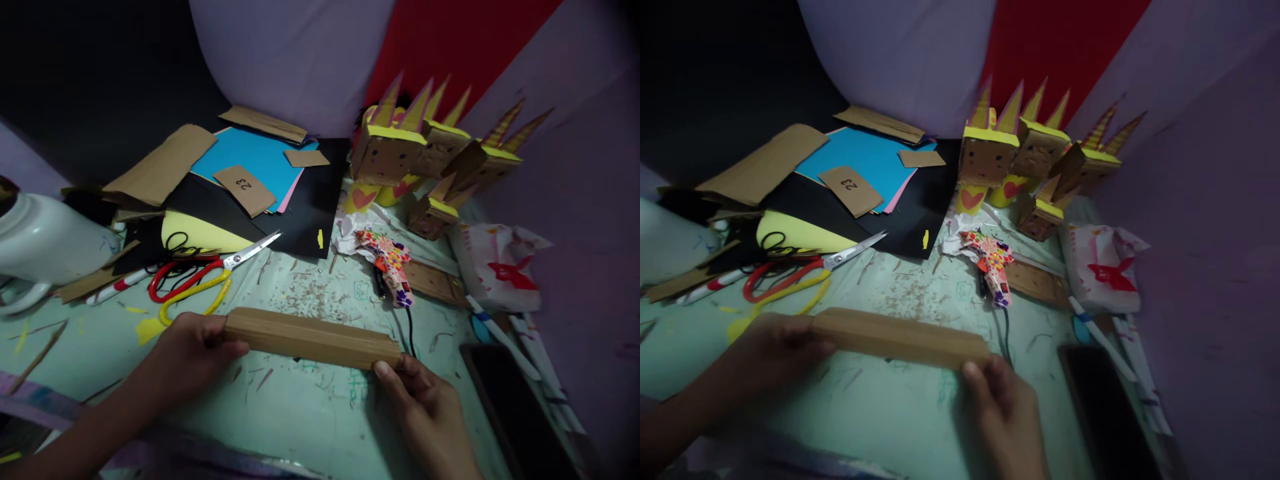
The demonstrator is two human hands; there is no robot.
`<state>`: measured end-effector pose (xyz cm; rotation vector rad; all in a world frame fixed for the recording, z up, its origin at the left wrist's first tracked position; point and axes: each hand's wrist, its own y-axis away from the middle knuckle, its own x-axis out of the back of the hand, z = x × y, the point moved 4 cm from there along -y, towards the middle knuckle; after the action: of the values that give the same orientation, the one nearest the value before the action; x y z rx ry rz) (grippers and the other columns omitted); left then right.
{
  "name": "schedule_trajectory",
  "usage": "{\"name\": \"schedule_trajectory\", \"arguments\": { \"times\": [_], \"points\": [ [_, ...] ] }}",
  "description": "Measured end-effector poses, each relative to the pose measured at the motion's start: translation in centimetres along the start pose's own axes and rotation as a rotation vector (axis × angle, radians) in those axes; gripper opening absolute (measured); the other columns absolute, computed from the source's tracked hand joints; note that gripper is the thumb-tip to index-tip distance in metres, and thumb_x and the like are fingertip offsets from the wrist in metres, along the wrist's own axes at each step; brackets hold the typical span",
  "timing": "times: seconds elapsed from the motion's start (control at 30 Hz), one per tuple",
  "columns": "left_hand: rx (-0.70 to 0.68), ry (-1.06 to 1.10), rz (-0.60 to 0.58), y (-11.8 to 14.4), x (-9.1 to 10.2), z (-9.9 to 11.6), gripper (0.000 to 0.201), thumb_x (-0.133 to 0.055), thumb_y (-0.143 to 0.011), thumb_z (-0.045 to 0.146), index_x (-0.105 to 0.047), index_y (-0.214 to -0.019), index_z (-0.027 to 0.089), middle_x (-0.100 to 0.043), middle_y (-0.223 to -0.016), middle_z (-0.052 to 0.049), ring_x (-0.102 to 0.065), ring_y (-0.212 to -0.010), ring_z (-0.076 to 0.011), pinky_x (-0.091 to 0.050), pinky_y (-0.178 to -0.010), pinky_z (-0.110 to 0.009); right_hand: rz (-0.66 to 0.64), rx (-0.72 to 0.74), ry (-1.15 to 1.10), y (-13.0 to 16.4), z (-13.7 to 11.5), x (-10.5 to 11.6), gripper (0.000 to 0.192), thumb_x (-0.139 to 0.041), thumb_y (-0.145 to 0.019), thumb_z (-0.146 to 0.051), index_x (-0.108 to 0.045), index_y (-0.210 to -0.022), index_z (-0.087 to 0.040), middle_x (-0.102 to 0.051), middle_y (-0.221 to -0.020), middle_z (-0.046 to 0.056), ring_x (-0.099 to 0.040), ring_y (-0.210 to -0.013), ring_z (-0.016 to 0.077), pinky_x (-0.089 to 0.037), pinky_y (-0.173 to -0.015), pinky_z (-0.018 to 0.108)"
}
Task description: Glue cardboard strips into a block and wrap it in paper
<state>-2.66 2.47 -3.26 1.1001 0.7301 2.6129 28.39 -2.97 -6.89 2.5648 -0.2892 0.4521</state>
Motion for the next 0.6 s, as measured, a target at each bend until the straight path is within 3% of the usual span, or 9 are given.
{"name": "schedule_trajectory", "arguments": {
  "times": [0.17,0.27,0.33,0.5,0.6],
  "points": [
    [0.056,-0.176,0.009,-0.5,-0.1,0.2,0.032,-0.041,-0.063,0.052,-0.047,-0.053,0.023,-0.042,-0.048,0.003,-0.044,-0.05,-0.0168,-0.029,-0.049,-0.027,0.048,0.053,0.057,0.1,-1.1,-0.4,0.033,-0.067,-0.07,-0.05,-0.055,-0.065,-0.02,-0.055,-0.058,-0.003,-0.054,-0.059,0.0157,-0.041,-0.053,0.024],
    [0.014,-0.178,0.008,-0.6,0.0,0.1,0.031,-0.044,-0.064,0.051,-0.046,-0.052,0.023,-0.042,-0.047,0.003,-0.043,-0.049,-0.0166,-0.029,-0.05,-0.027,0.141,0.097,0.018,0.5,-2.0,-0.7,0.035,-0.065,-0.071,-0.05,-0.047,-0.059,-0.022,-0.047,-0.054,-0.005,-0.047,-0.054,0.0129,-0.037,-0.051,0.024],
    [0.003,-0.145,0.029,-0.5,0.1,-0.2,0.03,-0.047,-0.065,0.049,-0.045,-0.05,0.023,-0.042,-0.048,0.003,-0.043,-0.049,-0.0162,-0.029,-0.05,-0.027,0.157,0.112,-0.024,0.8,-2.1,-0.8,0.036,-0.066,-0.071,-0.05,-0.049,-0.06,-0.021,-0.05,-0.056,-0.004,-0.048,-0.056,0.0133,-0.039,-0.053,0.024],
    [0.04,0.133,-0.036,-0.4,-0.1,-0.5,0.031,-0.059,-0.061,0.048,-0.05,-0.051,0.019,-0.035,-0.047,0.006,-0.032,-0.046,-0.011,-0.021,-0.046,-0.022,-0.079,0.052,-0.103,0.5,-1.9,-0.8,0.034,-0.07,-0.071,-0.048,-0.065,-0.079,-0.015,-0.047,-0.051,-0.005,-0.036,-0.043,0.009,-0.029,-0.04,0.022],
    [-0.028,0.214,-0.012,-0.5,0.0,-0.1,0.027,-0.061,-0.065,0.042,-0.057,-0.055,0.017,-0.037,-0.048,0.007,-0.031,-0.047,-0.0095,-0.021,-0.048,-0.021,-0.046,0.091,-0.175,0.6,-2.2,-0.7,0.037,-0.073,-0.069,-0.044,-0.067,-0.089,-0.014,-0.041,-0.049,-0.008,-0.036,-0.044,0.009,-0.029,-0.04,0.02]
  ]
}}
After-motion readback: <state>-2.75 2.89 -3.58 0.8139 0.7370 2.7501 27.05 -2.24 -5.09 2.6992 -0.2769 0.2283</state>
